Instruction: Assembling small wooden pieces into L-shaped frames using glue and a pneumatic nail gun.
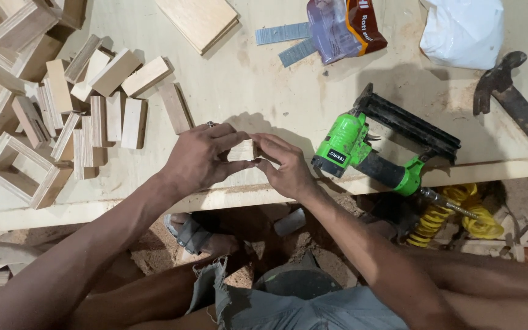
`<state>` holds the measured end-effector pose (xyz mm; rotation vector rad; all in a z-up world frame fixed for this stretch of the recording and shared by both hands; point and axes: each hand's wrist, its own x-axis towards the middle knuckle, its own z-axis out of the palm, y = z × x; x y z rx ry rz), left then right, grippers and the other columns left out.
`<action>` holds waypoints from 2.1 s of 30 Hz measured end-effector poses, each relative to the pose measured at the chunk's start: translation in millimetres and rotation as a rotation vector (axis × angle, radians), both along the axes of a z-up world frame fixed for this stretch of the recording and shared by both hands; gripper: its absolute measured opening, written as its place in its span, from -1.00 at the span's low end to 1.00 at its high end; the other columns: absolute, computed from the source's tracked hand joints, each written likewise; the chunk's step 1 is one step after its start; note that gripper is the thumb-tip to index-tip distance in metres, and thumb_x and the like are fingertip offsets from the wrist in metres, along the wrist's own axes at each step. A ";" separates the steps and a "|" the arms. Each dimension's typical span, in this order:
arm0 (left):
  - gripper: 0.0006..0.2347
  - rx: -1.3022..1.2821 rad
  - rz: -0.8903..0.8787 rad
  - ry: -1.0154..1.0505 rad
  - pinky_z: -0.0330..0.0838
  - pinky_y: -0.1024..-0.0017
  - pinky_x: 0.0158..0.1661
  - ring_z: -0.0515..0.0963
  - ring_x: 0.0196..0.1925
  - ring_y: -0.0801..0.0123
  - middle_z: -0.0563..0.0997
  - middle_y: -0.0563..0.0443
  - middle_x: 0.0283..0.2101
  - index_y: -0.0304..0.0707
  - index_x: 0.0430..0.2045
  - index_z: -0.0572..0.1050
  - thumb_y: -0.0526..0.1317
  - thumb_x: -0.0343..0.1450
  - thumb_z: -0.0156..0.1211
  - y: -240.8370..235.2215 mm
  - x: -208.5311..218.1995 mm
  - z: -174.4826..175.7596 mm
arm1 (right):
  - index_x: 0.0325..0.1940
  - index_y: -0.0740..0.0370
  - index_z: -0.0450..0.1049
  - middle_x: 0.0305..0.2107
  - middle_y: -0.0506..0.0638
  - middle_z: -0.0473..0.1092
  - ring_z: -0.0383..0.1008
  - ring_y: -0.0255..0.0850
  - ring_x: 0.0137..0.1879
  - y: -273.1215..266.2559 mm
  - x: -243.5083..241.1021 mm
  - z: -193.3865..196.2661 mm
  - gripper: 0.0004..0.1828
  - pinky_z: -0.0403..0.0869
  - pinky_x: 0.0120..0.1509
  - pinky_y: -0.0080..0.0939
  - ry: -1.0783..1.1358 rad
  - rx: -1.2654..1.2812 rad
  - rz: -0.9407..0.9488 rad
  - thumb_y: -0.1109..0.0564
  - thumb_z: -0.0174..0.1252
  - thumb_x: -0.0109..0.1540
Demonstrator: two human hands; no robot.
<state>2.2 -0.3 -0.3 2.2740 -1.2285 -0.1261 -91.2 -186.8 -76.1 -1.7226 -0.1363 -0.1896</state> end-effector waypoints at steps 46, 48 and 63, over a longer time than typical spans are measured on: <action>-0.63 -0.035 -0.011 0.025 0.53 0.15 -0.26 0.64 -0.35 0.01 0.61 0.00 -0.35 -0.19 -0.17 0.63 0.01 0.26 0.41 -3.2 2.1 -13.6 | 0.59 0.11 -0.47 0.24 0.31 0.25 0.35 0.28 0.26 -116.6 -54.1 107.6 0.24 0.30 0.43 0.24 0.838 -1.075 0.008 0.08 0.20 0.05; -0.62 -0.064 -0.026 0.022 0.53 0.08 -0.25 0.63 -0.32 -0.06 0.61 -0.06 -0.34 -0.22 -0.16 0.61 0.02 0.27 0.38 -6.2 9.7 -4.4 | 0.38 0.09 -0.03 0.04 0.22 0.34 0.43 0.20 0.16 -161.1 -55.6 82.4 -0.06 0.38 0.32 0.18 0.729 -1.131 -0.030 -0.03 0.24 0.00; -0.61 0.015 -0.089 -0.003 0.52 0.16 -0.44 0.64 -0.32 0.09 0.65 -0.03 -0.19 -0.27 -0.18 0.62 0.08 0.33 0.35 -14.3 10.9 -20.0 | 0.07 -0.14 0.34 -0.44 -0.14 0.58 0.65 -0.30 -0.45 -99.4 27.3 241.6 -0.56 0.75 -0.31 -0.35 0.739 -1.226 0.641 -0.16 0.13 0.12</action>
